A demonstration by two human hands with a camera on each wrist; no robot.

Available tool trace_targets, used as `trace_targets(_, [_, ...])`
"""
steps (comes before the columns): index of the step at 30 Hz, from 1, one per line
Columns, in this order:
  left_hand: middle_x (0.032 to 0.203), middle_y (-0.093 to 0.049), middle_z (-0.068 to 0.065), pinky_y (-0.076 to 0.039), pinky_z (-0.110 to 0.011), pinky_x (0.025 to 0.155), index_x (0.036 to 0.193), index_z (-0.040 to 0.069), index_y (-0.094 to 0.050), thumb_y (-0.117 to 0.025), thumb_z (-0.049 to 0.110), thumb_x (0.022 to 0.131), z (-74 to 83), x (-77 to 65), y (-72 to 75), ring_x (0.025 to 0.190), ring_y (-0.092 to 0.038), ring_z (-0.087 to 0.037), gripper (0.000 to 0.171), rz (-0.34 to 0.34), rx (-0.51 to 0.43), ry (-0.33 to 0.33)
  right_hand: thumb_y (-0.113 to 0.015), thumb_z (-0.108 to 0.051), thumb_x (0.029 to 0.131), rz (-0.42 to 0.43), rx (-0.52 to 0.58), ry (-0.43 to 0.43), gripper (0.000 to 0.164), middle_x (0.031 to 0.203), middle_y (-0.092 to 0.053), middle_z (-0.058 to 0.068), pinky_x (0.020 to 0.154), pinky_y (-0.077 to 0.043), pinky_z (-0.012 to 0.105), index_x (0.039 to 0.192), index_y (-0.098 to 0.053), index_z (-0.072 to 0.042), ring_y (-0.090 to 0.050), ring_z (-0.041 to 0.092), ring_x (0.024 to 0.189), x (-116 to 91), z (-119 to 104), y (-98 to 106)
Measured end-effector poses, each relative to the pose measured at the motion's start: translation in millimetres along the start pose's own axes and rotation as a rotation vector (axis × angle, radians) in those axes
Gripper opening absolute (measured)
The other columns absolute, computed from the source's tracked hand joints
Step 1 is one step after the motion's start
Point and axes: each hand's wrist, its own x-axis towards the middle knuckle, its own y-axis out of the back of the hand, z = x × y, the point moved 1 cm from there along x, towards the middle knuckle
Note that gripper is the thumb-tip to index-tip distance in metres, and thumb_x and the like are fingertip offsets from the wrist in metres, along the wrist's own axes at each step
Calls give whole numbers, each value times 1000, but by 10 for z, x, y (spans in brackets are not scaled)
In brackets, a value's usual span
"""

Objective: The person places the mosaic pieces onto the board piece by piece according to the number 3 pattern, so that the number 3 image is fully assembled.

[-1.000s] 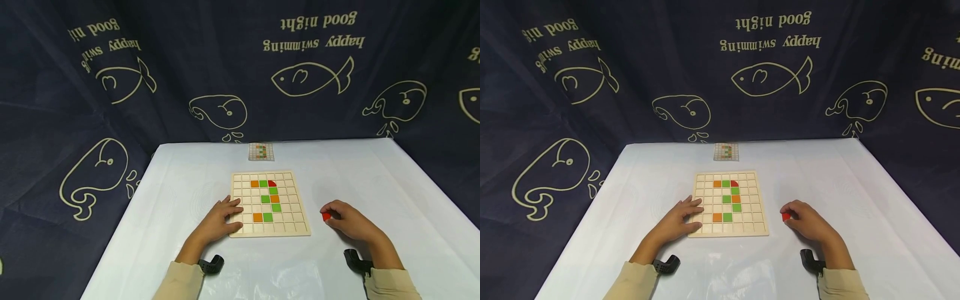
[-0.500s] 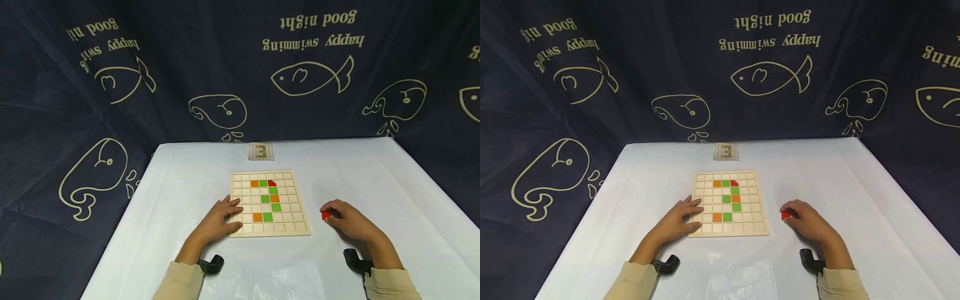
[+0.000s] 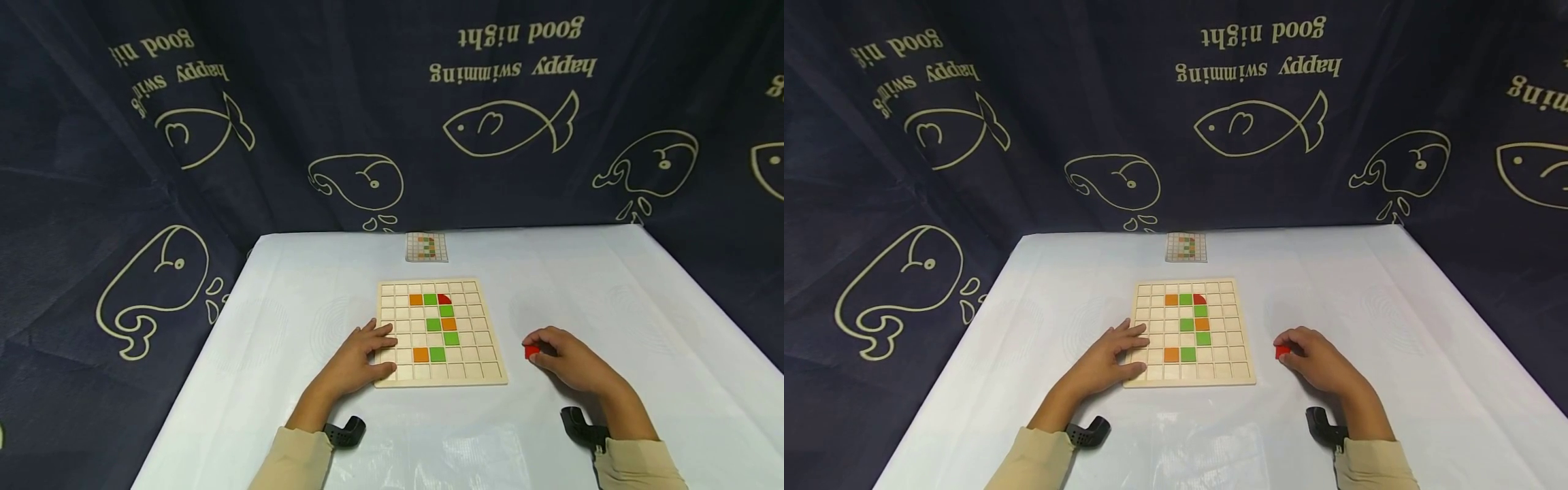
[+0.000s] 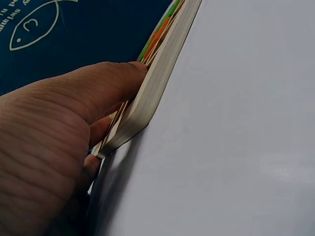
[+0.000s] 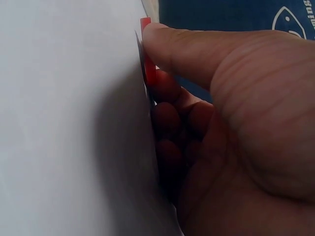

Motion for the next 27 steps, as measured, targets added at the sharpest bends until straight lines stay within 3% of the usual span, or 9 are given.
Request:
trace_targets(11, [148, -49, -8, -14, -57, 118, 128, 7, -67, -77, 22, 87, 7, -3, 4, 146, -26, -35, 44, -3, 5, 5, -71, -10, 91, 9, -27, -19, 15, 99, -62, -2, 89, -48, 46, 106, -67, -11, -56, 20, 97, 26, -78, 19])
trace_targets(16, [148, -49, -8, -15, -58, 118, 128, 7, -67, -77, 22, 87, 2, -3, 6, 146, -26, -35, 45, -2, 12, 3, -71, -10, 92, 1, -7, -2, 15, 100, -61, -2, 86, -50, 40, 105, -67, -11, -55, 18, 95, 92, -220, -11])
trace_targets(27, [148, -49, -9, -14, -58, 118, 127, 7, -68, -77, 21, 86, 11, -1, -2, 146, -26, -36, 44, 2, -1, -4, -68, -10, 93, -80, 41, 89, 14, 103, -59, -3, 88, -47, 43, 106, -66, -12, -54, 17, 95, 355, -631, -289])
